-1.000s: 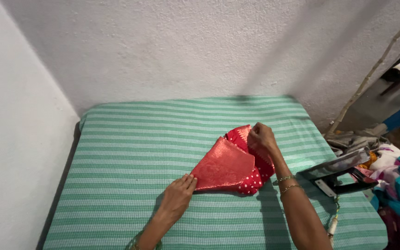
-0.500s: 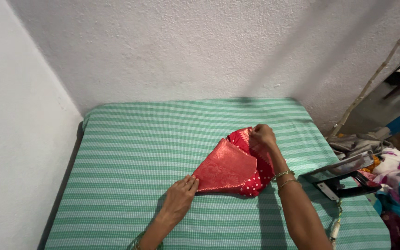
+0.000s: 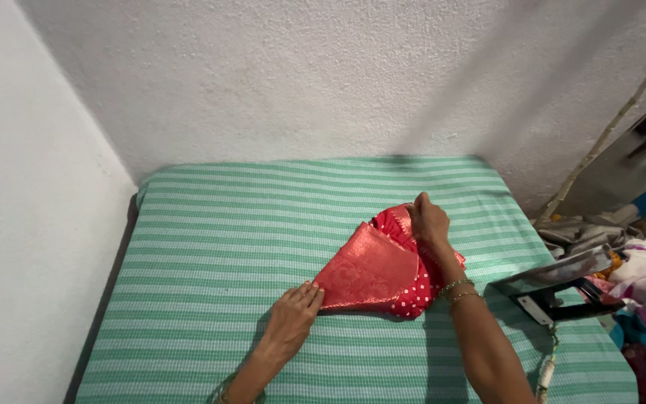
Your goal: The person irons a red and white polka dot garment by hand using an iron on a padded surface, folding the garment between ironing passes and finally placing it onto a pile of other clothes.
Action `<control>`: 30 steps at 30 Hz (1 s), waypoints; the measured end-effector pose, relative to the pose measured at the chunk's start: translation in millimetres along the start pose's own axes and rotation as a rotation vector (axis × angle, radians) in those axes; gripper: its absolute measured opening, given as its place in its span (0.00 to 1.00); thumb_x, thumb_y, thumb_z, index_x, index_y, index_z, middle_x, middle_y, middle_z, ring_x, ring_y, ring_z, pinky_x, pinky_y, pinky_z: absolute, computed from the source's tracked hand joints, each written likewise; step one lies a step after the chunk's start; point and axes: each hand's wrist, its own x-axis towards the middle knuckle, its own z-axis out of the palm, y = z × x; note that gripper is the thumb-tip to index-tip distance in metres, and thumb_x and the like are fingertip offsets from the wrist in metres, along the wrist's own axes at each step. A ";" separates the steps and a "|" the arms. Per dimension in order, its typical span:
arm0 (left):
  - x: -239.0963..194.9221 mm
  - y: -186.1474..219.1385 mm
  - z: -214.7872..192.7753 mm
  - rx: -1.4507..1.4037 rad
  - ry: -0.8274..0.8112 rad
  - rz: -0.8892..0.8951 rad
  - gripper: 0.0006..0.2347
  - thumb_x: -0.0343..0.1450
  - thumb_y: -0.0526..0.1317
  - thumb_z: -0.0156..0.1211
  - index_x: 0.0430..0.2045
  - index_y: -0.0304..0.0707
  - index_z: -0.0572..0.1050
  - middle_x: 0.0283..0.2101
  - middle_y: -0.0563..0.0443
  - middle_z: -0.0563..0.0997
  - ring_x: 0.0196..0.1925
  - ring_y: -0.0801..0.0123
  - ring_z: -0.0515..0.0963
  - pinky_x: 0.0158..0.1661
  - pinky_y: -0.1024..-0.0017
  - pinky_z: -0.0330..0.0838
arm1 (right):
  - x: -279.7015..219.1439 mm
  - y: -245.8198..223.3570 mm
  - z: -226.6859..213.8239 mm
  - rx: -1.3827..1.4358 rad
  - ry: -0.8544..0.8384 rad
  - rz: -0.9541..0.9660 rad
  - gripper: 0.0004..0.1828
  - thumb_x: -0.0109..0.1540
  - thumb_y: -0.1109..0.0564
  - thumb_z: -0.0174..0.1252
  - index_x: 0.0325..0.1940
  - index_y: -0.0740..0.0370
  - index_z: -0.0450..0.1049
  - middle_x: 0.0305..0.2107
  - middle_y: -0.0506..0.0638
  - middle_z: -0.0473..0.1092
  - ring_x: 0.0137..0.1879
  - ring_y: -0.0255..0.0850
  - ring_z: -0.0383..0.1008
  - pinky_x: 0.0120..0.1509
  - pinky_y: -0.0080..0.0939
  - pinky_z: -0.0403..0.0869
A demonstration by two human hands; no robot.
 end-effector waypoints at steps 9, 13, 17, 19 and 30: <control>1.3 2.0 -9.5 0.021 -0.001 0.018 0.20 0.66 0.26 0.53 0.54 0.24 0.73 0.59 0.33 0.77 0.64 0.49 0.74 0.61 0.55 0.67 | 7.0 1.9 5.4 -0.181 -0.092 0.015 0.20 0.68 0.41 0.54 0.44 0.61 0.66 0.29 0.62 0.75 0.39 0.64 0.76 0.43 0.64 0.71; 4.3 5.2 -19.9 0.051 -0.015 0.031 0.23 0.65 0.24 0.52 0.58 0.28 0.71 0.62 0.35 0.74 0.67 0.50 0.70 0.64 0.54 0.63 | -4.3 -15.9 -13.1 -0.064 -0.004 -0.010 0.17 0.66 0.46 0.56 0.49 0.61 0.70 0.44 0.63 0.74 0.48 0.61 0.74 0.50 0.60 0.72; 5.8 8.0 -28.6 -0.013 -0.033 0.028 0.24 0.66 0.25 0.52 0.60 0.30 0.70 0.64 0.36 0.72 0.69 0.50 0.68 0.64 0.52 0.61 | -10.9 -44.5 -20.0 -0.233 -0.040 -0.268 0.14 0.62 0.53 0.57 0.50 0.60 0.74 0.58 0.58 0.70 0.57 0.56 0.72 0.58 0.55 0.73; 6.9 8.3 -28.3 -0.007 -0.070 0.038 0.26 0.63 0.23 0.51 0.60 0.31 0.69 0.65 0.36 0.71 0.69 0.50 0.67 0.63 0.52 0.60 | -39.5 -63.5 -18.2 -0.112 -0.173 -0.311 0.13 0.66 0.53 0.54 0.52 0.58 0.74 0.59 0.53 0.71 0.61 0.52 0.72 0.64 0.54 0.73; 2.3 -0.6 -6.1 -0.091 -0.040 0.058 0.21 0.68 0.26 0.51 0.57 0.28 0.72 0.63 0.36 0.74 0.67 0.52 0.72 0.64 0.60 0.65 | -130.6 -113.8 -13.3 -0.346 -0.818 -0.563 0.40 0.69 0.30 0.19 0.81 0.48 0.33 0.79 0.46 0.29 0.82 0.52 0.24 0.76 0.78 0.23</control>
